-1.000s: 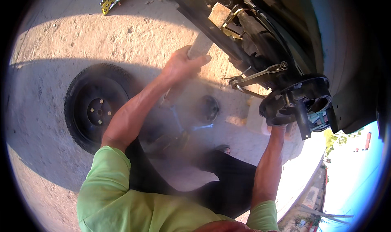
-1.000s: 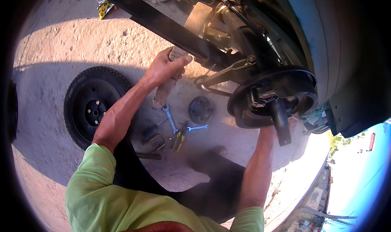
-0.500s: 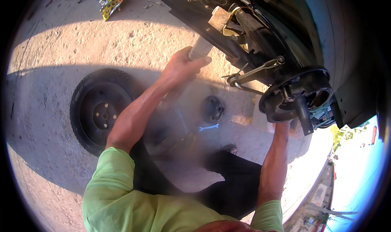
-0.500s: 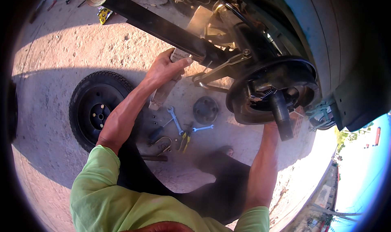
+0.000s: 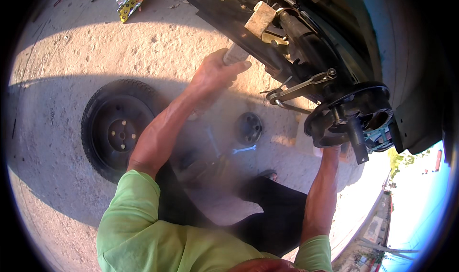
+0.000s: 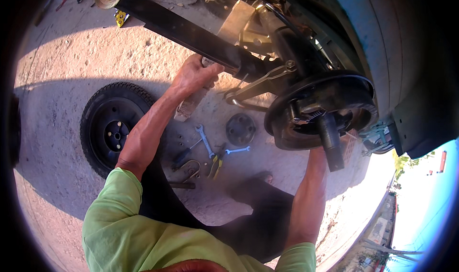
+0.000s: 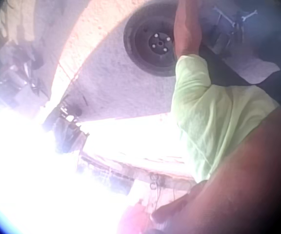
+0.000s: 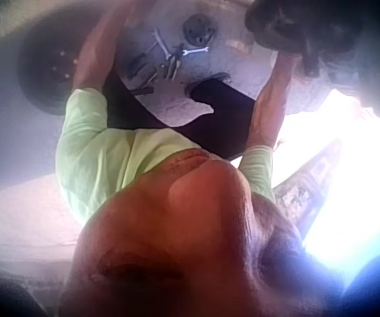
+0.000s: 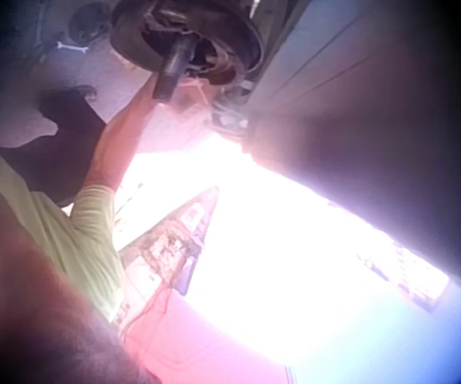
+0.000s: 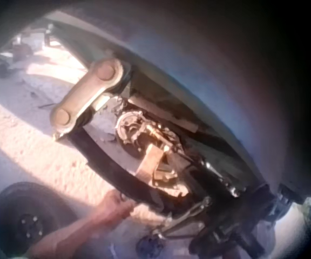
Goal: The person works on the rear brake assembly of a vehicle, using a wrench and pliers to remove and replace components, and then positions a wheel against the hub.
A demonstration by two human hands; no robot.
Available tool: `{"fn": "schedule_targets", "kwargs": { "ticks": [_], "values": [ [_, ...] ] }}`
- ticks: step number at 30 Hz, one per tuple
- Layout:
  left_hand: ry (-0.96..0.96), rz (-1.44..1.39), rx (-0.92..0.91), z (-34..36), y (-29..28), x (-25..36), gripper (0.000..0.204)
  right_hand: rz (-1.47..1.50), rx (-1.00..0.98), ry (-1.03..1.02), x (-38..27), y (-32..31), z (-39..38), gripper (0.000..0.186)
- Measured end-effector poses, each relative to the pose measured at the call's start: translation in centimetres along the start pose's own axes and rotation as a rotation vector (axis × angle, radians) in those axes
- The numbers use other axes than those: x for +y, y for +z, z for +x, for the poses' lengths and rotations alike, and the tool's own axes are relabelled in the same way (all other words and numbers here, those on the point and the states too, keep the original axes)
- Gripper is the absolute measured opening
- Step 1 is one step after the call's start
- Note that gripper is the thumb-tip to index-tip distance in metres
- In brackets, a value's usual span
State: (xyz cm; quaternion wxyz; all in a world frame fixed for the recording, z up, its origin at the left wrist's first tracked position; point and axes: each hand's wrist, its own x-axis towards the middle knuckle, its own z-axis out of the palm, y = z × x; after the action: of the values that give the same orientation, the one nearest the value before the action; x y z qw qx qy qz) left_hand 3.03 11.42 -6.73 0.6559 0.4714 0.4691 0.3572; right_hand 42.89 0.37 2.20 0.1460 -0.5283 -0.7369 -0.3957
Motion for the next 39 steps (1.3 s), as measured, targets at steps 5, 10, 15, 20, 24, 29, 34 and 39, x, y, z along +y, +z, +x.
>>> {"fn": "schedule_targets", "kwargs": {
  "ticks": [5, 10, 15, 20, 24, 29, 34, 39],
  "values": [
    [-0.018, 0.034, -0.003, 0.5, -0.1, 0.1, 0.061, 0.002, 0.003, -0.01, 0.1, 0.0, -0.1, 0.063],
    [0.075, -0.067, -0.023, -0.8, -0.3, -0.3, 0.051, 0.074, 0.007, -0.049, 0.6, 0.3, 0.6, 0.063],
    [-0.029, -0.014, -0.046, -2.0, -0.4, -0.2, 0.047, 0.303, 0.008, -0.091, 0.6, 1.2, 1.0, 0.062],
    [-0.056, -0.066, -0.058, -3.8, -1.0, 1.2, 0.044, 0.374, 0.018, -0.139, 1.4, 2.1, 1.6, 0.062],
    [-0.049, -0.04, -0.073, -2.2, -0.6, -0.9, 0.045, 0.424, 0.032, -0.159, 1.3, 2.6, 1.9, 0.062],
    [-0.069, -0.01, -0.019, -3.2, -0.7, 0.2, 0.046, 0.413, 0.04, -0.16, 1.6, 2.2, 1.5, 0.062],
    [-0.04, -0.087, 0.146, -3.8, 0.1, -0.8, 0.049, 0.359, 0.031, -0.133, 0.4, 1.9, 1.4, 0.062],
    [-0.241, -0.23, 0.111, -5.1, 0.7, -2.7, 0.05, 0.34, -0.001, -0.107, 1.3, 1.9, 1.2, 0.061]
  ]
}}
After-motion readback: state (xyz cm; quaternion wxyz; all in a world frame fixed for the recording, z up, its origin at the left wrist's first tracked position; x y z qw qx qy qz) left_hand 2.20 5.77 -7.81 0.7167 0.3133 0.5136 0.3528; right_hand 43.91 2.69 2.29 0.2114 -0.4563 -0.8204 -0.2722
